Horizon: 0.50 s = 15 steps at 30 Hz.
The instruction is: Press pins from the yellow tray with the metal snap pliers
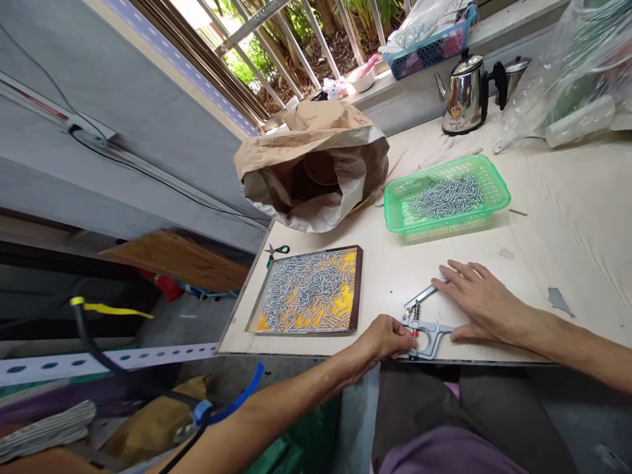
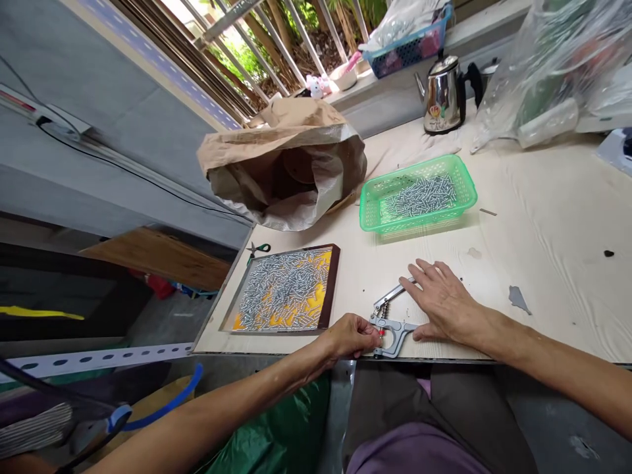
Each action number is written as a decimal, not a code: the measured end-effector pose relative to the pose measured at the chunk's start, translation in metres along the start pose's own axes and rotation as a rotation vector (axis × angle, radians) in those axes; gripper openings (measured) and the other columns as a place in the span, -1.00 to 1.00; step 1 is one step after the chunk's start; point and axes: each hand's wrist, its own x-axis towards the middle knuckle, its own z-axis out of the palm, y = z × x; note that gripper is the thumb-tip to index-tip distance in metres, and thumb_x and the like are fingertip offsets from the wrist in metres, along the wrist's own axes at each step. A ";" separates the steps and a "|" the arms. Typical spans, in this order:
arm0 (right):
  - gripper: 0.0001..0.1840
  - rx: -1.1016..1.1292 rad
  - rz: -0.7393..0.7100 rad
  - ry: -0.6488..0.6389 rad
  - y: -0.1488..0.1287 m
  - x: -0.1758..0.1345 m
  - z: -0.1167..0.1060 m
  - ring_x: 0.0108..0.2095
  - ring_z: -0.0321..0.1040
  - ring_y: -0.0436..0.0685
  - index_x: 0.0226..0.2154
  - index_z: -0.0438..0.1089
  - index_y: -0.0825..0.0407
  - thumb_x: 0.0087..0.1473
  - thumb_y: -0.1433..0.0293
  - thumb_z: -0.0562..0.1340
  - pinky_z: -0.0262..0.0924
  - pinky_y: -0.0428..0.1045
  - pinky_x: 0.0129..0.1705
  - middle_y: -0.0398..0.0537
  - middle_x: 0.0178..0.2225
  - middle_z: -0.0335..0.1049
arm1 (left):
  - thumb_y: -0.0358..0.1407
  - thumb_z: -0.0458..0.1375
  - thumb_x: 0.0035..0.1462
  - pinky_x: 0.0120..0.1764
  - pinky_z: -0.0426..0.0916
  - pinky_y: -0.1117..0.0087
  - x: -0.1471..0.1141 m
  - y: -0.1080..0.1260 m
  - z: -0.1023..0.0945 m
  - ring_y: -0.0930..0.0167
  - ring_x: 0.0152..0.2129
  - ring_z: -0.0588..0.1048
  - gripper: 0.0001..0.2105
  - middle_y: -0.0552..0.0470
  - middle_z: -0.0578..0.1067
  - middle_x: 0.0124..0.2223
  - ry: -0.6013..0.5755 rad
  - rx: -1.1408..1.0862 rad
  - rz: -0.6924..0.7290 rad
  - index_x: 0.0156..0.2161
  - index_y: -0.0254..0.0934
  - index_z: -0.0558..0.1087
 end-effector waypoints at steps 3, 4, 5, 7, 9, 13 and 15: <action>-0.06 -0.021 0.007 -0.071 0.004 0.003 -0.003 0.13 0.08 0.46 0.11 0.19 0.10 -0.25 -0.03 0.36 -0.08 0.33 0.08 0.29 0.10 0.23 | -0.24 0.26 -0.25 -0.67 -0.11 0.51 -0.001 0.001 0.001 0.62 -0.78 0.09 -0.78 0.22 0.20 -0.75 0.008 -0.007 -0.004 -0.62 -0.35 0.35; -0.05 -0.023 0.006 -0.084 0.004 0.003 -0.004 0.11 0.11 0.45 0.12 0.19 0.09 -0.26 -0.03 0.36 -0.08 0.34 0.07 0.29 0.09 0.24 | -0.25 0.26 -0.24 -0.67 -0.11 0.51 -0.001 0.002 0.001 0.62 -0.78 0.09 -0.79 0.23 0.20 -0.75 0.014 -0.009 -0.006 -0.62 -0.34 0.35; -0.04 -0.024 0.006 -0.091 0.004 0.003 -0.005 0.10 0.12 0.46 0.13 0.18 0.09 -0.27 -0.02 0.37 -0.08 0.35 0.07 0.29 0.09 0.24 | -0.26 0.26 -0.24 -0.67 -0.11 0.52 -0.002 0.004 0.002 0.62 -0.78 0.09 -0.79 0.23 0.20 -0.75 0.018 -0.008 -0.010 -0.62 -0.34 0.35; -0.03 -0.020 0.007 -0.097 0.002 0.002 -0.007 0.06 0.16 0.45 0.14 0.16 0.08 -0.28 0.01 0.38 -0.08 0.37 0.05 0.27 0.07 0.27 | -0.26 0.27 -0.25 -0.67 -0.12 0.52 -0.005 0.007 0.003 0.62 -0.78 0.09 -0.79 0.23 0.20 -0.75 0.023 -0.004 -0.019 -0.62 -0.34 0.35; -0.05 -0.009 0.012 -0.094 0.000 0.001 -0.008 0.00 0.22 0.42 0.15 0.15 0.05 -0.27 0.05 0.39 -0.08 0.37 0.04 0.21 0.00 0.33 | -0.26 0.27 -0.25 -0.68 -0.13 0.51 -0.006 0.009 0.003 0.62 -0.79 0.09 -0.79 0.23 0.20 -0.76 0.025 -0.001 -0.033 -0.62 -0.33 0.34; -0.16 0.002 -0.001 -0.039 -0.001 -0.001 -0.006 -0.12 0.29 0.32 0.12 0.18 0.01 -0.22 0.14 0.38 -0.09 0.33 0.03 0.08 -0.13 0.41 | -0.28 0.25 -0.24 -0.69 -0.12 0.51 -0.006 0.010 0.004 0.61 -0.79 0.10 -0.81 0.23 0.19 -0.75 0.041 -0.004 -0.053 -0.62 -0.32 0.34; -0.23 0.004 -0.009 -0.004 0.000 -0.003 -0.004 -0.15 0.29 0.29 0.10 0.20 0.00 -0.18 0.16 0.36 -0.10 0.31 0.03 0.05 -0.16 0.42 | -0.26 0.25 -0.22 -0.69 -0.09 0.51 -0.005 0.007 0.004 0.60 -0.78 0.11 -0.81 0.23 0.20 -0.74 0.050 -0.008 -0.052 -0.61 -0.32 0.34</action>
